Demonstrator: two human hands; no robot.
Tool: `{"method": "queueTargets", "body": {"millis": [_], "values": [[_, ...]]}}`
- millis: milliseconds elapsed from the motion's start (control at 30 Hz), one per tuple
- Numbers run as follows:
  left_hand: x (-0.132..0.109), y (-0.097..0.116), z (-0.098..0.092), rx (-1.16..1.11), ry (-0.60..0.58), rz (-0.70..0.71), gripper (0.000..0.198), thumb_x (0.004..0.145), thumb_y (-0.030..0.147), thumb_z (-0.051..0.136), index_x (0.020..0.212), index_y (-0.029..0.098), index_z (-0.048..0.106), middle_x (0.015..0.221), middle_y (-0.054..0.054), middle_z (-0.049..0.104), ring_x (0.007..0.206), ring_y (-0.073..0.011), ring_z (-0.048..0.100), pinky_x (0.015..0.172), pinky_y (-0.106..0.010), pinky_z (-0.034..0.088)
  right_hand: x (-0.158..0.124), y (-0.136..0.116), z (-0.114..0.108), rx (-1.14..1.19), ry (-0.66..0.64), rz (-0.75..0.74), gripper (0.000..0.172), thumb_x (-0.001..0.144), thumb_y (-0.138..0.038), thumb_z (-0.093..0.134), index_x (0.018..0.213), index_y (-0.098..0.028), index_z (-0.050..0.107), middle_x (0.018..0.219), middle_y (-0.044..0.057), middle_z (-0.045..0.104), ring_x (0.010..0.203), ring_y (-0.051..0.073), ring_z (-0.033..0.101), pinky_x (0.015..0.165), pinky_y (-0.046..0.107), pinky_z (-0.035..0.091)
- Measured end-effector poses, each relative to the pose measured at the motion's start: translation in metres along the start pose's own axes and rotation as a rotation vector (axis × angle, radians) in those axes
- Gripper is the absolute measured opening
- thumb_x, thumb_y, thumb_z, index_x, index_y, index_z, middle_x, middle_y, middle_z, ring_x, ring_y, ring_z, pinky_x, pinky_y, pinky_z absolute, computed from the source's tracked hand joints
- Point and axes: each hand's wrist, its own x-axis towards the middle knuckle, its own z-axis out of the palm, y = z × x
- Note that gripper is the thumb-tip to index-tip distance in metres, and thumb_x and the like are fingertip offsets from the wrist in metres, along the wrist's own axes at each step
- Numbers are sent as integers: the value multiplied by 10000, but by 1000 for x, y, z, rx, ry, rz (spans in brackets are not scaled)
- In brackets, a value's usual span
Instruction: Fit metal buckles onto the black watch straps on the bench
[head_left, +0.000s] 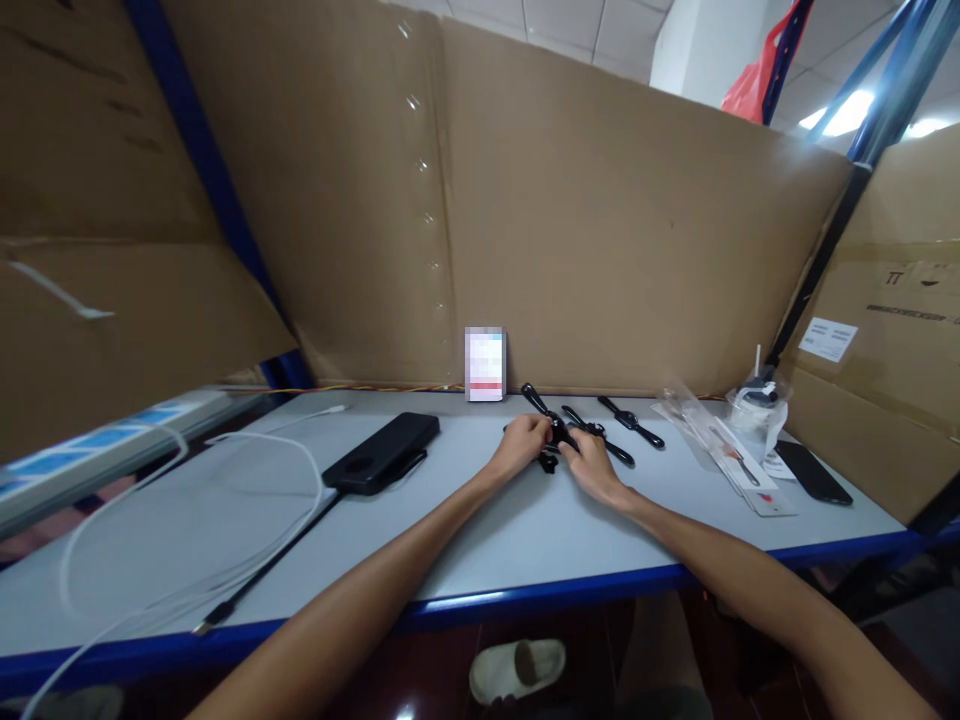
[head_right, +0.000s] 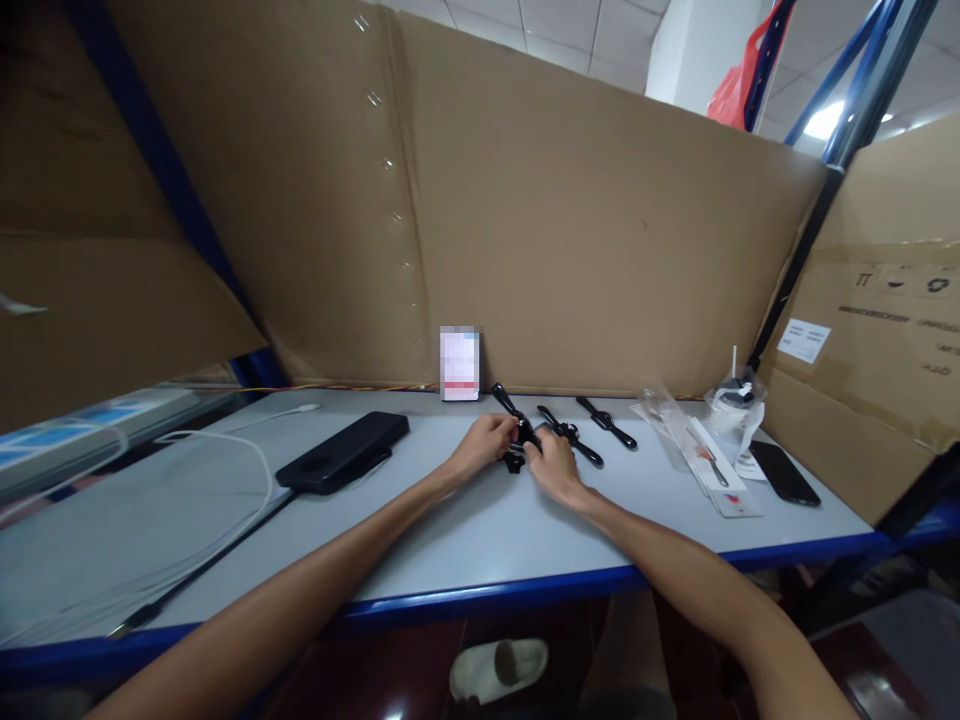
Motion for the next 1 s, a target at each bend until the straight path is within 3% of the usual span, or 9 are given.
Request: {"method": "queueTargets", "body": {"millis": [167,333,567,733,1000], "values": [[-15,16,-5,522,22,132,312,998,323,364,964,185,641,833,-89,718,784,-225,672,674,-284,406,2,2,2,17,21,2,114,904,-202,551,811,-200,616,835,57,701,796,218,626,737,287,430],[-24,28,-9,738,-57,149,323,1037,366,339,1125,205,605,926,-110,746,876,-258,707,730,-304,425,2,3,2,-1,31,21,111,907,-196,550,813,-200,609,816,55,694,769,213,617,731,290,433],[-25,32,-15,851,-54,187,353,1051,371,300,1121,205,604,958,-134,750,888,-272,711,742,-321,416,0,1,2,2,9,16,105,907,-194,548,835,-200,626,844,57,705,802,210,622,738,277,431],[-22,30,-20,833,-5,116,362,1048,341,278,1106,204,608,925,-140,745,847,-279,707,704,-321,398,-2,-3,0,-22,-30,20,99,906,-224,568,817,-205,608,798,50,683,779,208,615,712,269,411],[-27,32,-10,842,-108,155,355,1051,340,274,1186,187,565,965,-147,743,883,-282,708,773,-337,425,1,-1,0,60,8,53,129,912,-192,539,808,-195,616,821,54,701,790,208,621,734,284,424]]}}
